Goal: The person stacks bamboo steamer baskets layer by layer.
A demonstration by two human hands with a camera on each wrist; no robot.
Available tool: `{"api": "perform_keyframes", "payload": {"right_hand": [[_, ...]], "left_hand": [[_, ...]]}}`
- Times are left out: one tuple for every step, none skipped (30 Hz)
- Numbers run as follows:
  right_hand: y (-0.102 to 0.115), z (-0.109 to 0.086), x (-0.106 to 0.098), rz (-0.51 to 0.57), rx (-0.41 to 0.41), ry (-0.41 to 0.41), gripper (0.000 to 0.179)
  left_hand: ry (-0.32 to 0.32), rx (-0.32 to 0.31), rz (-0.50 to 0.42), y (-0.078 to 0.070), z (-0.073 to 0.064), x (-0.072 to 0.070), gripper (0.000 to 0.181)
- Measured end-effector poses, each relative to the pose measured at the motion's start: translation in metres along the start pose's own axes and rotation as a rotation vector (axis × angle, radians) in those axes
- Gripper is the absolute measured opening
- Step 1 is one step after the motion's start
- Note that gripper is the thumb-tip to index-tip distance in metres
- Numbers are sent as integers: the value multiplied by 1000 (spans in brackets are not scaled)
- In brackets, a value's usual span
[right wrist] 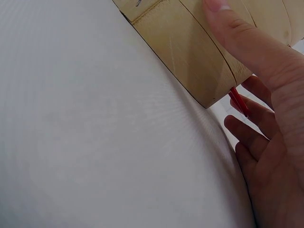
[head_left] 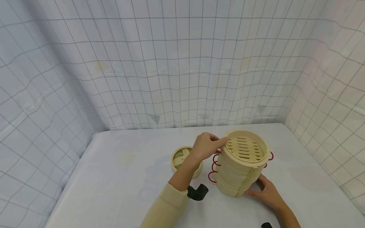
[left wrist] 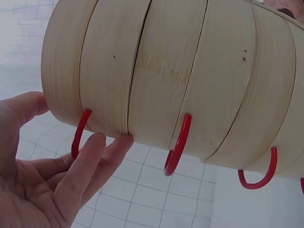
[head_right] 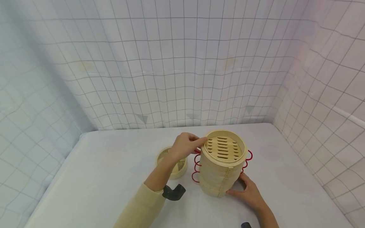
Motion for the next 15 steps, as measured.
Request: {"api": "perform_keyframes", "payload": {"right_hand": [[0, 0, 0, -2, 1, -2, 71], [0, 0, 0, -5, 3, -4, 71], [-1, -1, -1, -9, 4, -6, 71], [-1, -1, -1, -13, 3, -8, 71], [-1, -1, -1, -13, 1, -10, 71], [-1, -1, -1, -18, -2, -10, 71], [-1, -1, -1, -22, -6, -10, 71], [-1, -1, -1, -19, -10, -8, 71], [-1, -1, -1, -19, -14, -6, 71], [-1, -1, -1, -21, -15, -6, 72], [-1, 0, -1, -24, -14, -3, 72], [0, 0, 0, -26, -14, -2, 72], [2, 0, 0, -24, -13, -1, 72], [3, 1, 1, -22, -11, 0, 72], [6, 1, 1, -23, -10, -2, 72]], "left_hand": [[12, 9, -20, 1, 0, 0, 40], [26, 20, -41, 2, 1, 0, 41], [42, 30, -62, 3, 1, 0, 41], [56, 42, -79, 5, 1, 0, 41], [65, 56, -81, 6, 1, 0, 42], [68, 70, -76, 7, 1, 0, 42], [64, 84, -61, 9, 2, -1, 42], [54, 97, -40, 11, 2, -2, 41], [40, 104, -15, 13, 1, -4, 41], [19, 110, 16, 15, 1, -6, 40], [-5, 118, 55, 18, 1, -7, 38], [-30, 126, 93, 22, 1, -10, 35], [-56, 136, 139, 26, 1, -12, 32], [-81, 146, 194, 30, 1, -14, 29], [-104, 155, 256, 35, 1, -16, 25]]}}
Point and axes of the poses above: each hand's wrist, its own z-axis towards the middle knuckle, its own x-axis out of the palm, y = z × x, the point moved 3 cm from there along z, towards the middle knuckle, and after that the axes turned 3 degrees about y, right-handed, at the moved point
